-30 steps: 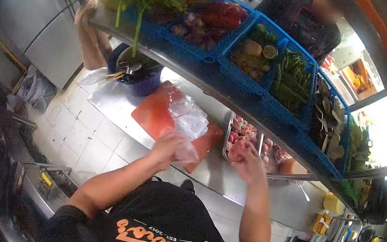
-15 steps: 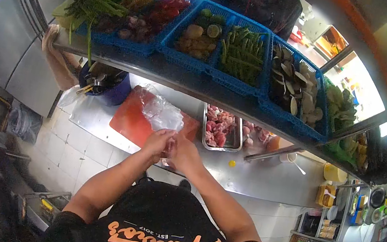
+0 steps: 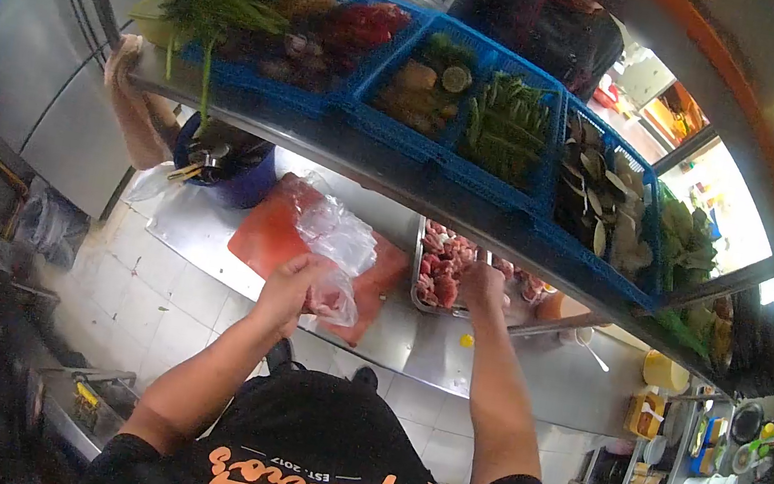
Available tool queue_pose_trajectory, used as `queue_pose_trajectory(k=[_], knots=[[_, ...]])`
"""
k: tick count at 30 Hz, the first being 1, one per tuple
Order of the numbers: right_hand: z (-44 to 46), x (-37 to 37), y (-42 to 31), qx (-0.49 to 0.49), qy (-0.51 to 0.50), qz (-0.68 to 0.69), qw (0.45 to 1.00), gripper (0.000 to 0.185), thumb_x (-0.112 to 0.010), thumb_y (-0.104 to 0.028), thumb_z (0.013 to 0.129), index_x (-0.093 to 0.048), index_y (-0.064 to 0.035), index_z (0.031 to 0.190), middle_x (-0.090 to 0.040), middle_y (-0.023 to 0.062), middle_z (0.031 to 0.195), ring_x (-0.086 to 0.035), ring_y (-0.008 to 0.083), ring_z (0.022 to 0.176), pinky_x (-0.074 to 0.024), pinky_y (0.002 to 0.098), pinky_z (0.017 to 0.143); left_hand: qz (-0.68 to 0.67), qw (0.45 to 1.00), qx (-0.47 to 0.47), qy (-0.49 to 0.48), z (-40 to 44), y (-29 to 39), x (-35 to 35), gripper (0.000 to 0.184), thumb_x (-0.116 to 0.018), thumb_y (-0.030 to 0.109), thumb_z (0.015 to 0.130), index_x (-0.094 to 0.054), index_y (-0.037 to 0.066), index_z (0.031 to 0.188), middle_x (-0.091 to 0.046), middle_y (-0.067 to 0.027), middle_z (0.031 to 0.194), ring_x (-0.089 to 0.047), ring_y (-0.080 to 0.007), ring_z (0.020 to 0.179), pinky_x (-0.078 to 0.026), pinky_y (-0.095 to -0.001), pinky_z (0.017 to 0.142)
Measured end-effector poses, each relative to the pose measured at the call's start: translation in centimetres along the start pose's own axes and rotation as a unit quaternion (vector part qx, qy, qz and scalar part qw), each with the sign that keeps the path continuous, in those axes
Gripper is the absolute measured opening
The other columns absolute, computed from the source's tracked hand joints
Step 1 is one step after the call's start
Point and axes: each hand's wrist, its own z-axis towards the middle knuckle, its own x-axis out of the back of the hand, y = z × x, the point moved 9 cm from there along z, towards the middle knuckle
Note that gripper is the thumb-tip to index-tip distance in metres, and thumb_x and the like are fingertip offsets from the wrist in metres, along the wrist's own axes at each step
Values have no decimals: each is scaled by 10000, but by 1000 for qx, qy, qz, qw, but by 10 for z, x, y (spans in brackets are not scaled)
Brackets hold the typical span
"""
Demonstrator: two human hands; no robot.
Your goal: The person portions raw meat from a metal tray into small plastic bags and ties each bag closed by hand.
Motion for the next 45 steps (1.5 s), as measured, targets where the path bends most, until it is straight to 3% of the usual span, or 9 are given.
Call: queue_pose_trajectory(k=[5, 10, 13, 19, 21, 31, 37, 42, 45], knots=[[-9, -9, 26, -237, -11, 201, 950, 338, -617, -298, 831, -727, -98, 1080, -617, 209, 1253, -692, 347, 979, -542, 521, 820, 2, 1000, 3, -5, -12, 3, 7, 192, -617, 208, 948, -632, 57, 1067, -637, -31, 831, -643, -139, 674, -567, -304, 573], [24, -69, 19, -87, -161, 27, 983, 372, -608, -261, 830, -692, -91, 1150, -590, 214, 1286, -624, 324, 1150, -517, 524, 865, -14, 1000, -3, 26, -21, 4, 21, 229, -617, 214, 951, -631, 52, 1112, -653, -35, 834, -645, -137, 670, -551, -286, 548], [32, -79, 43, -61, 67, 168, 982, 290, -600, -169, 844, -693, -50, 1091, -648, 188, 1169, -673, 280, 1010, -541, 490, 770, -30, 998, -3, 61, -26, 7, 27, 249, -604, 230, 959, -620, 68, 1147, -650, -40, 822, -641, -150, 653, -556, -298, 549], [-55, 53, 0, -33, 72, 670, 738, 187, -647, -103, 919, -610, -12, 1079, -697, 142, 960, -677, 152, 704, -562, 272, 561, -68, 995, -2, 75, -25, 2, 31, 300, -581, 254, 970, -627, 79, 1209, -599, -14, 737, -608, -133, 644, -571, -329, 591], [-106, 137, -71, -39, -14, 834, 550, 140, -630, -105, 926, -607, 1, 1015, -696, 163, 964, -675, 171, 669, -580, 301, 559, -47, 996, -8, 75, -26, 6, 26, 297, -581, 252, 971, -642, 79, 1204, -581, -2, 717, -597, -117, 646, -570, -325, 599], [-139, 181, -236, 227, 63, 344, 909, 364, -634, -183, 890, -544, -45, 1214, -685, 228, 953, -708, 346, 812, -562, 429, 742, 110, 991, -69, 31, -18, 46, 28, 246, -608, 221, 964, -667, 22, 1098, -659, -37, 792, -595, -91, 613, -480, -249, 483], [-149, 236, -240, 271, 60, 285, 917, 347, -585, -295, 913, -550, -80, 1182, -674, 187, 908, -655, 387, 918, -539, 482, 736, 151, 987, -48, -15, -17, 66, 42, 341, -652, 256, 929, -638, 0, 1153, -681, -94, 898, -680, -151, 788, -540, -277, 635], [-130, 264, -243, 312, 139, 381, 859, 214, -615, -245, 886, -628, -41, 950, -658, 176, 930, -627, 383, 858, -497, 474, 760, 362, 827, -429, -5, -51, 132, 33, 541, -738, 341, 834, -605, -13, 1221, -647, -168, 1151, -621, -280, 1094, -494, -387, 937], [-139, 287, -255, 382, 190, 418, 802, 192, -632, -222, 871, -630, -31, 892, -646, 172, 901, -616, 383, 838, -486, 467, 751, 371, 814, -439, -86, -44, 100, 14, 497, -730, 352, 844, -616, 32, 1206, -651, -158, 1181, -611, -292, 1115, -478, -422, 941]])
